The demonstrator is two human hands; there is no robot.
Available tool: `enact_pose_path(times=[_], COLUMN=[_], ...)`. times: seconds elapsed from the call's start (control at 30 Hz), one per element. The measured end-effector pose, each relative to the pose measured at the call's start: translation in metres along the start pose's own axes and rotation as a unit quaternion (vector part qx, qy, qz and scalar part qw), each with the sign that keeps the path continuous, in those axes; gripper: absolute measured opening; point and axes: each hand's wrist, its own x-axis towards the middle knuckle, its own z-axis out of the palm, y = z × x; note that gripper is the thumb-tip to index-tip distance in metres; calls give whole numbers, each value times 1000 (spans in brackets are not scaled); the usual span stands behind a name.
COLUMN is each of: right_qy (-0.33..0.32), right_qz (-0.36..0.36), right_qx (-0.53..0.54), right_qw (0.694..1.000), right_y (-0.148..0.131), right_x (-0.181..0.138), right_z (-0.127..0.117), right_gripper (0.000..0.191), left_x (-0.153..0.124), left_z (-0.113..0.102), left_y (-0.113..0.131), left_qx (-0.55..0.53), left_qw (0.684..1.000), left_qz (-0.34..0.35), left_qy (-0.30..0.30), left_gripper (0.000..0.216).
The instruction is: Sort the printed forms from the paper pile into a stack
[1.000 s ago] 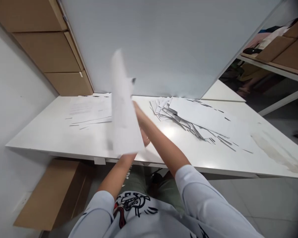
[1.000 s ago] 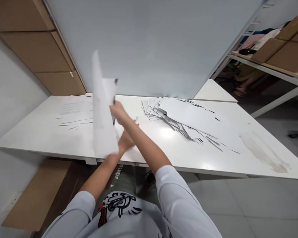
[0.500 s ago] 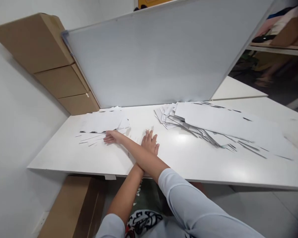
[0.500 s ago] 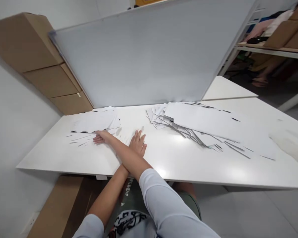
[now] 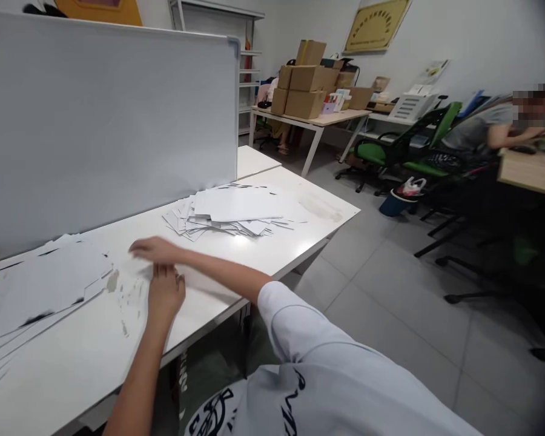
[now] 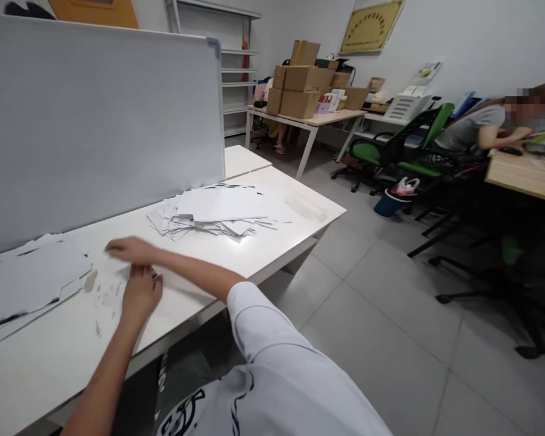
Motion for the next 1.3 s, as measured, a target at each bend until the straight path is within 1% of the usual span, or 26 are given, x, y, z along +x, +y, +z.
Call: enact_pose_path(times=[0.07, 0.1, 0.13, 0.17, 0.2, 0.27, 0.33, 0.47, 0.57, 0.67, 0.73, 0.83, 0.9, 0.97, 1.03, 1.17, 1.23, 1.3], right_qy=[-31, -45, -50, -48, -36, -28, -27, -10, 25, 54, 61, 51, 45, 49, 55, 79, 107, 153], right_qz=[-2, 11, 31, 55, 80, 96, 98, 123, 165, 192, 192, 166, 147, 134, 116, 87, 96, 129], right_qx=[-38, -66, -103, -140, -171, -199, -201, -200, -204, -202, -199, -192, -184, -175, -161, -111, -80, -50], right_qw=[999, 997, 993, 987, 981, 975, 974, 972, 965, 959, 959, 966, 971, 974, 979, 987, 986, 978], right_y=[16, 28, 41, 55, 69, 93, 108, 121, 125, 121, 113, 97, 86, 80, 82, 100, 108, 113], right_x=[-3, -8, -15, -23, -32, -52, -67, -83, -80, -62, -43, -22, -20, -26, -36, -60, -79, -105], right_z=[-38, -57, -77, -94, -109, -127, -133, -132, -133, -130, -123, -103, -86, -73, -66, -69, -73, -73], right_gripper=[27, 21, 23, 30, 35, 32, 30, 33, 42, 46, 46, 46, 48, 42, 38, 41, 41, 50], left_x=[-2, -2, -2, -3, -3, -3, -4, -8, -11, -12, -11, -13, -19, -25, -30, -34, -34, -32], left_z=[-5, -8, -10, -11, -12, -13, -13, -11, -10, -10, -10, -12, -13, -13, -12, -10, -8, -7], left_y=[6, 9, 11, 12, 13, 13, 12, 11, 14, 16, 18, 19, 21, 23, 23, 23, 23, 21], left_qx=[11, 15, 17, 19, 20, 25, 32, 34, 32, 34, 40, 52, 54, 49, 42, 29, 27, 29], left_qw=[1000, 1000, 1000, 1000, 1000, 999, 999, 999, 999, 999, 999, 998, 997, 997, 997, 997, 997, 997], left_qz=[-1, -5, -11, -16, -20, -26, -26, -25, -30, -39, -37, -46, -57, -62, -64, -70, -72, -68], left_qy=[8, 10, 11, 8, 3, -7, -13, 1, 8, 5, 2, -2, -7, -13, -21, -12, -3, -4], left_gripper=[52, 51, 50, 50, 50, 50, 51, 50, 48, 47, 47, 47, 45, 45, 46, 45, 45, 45])
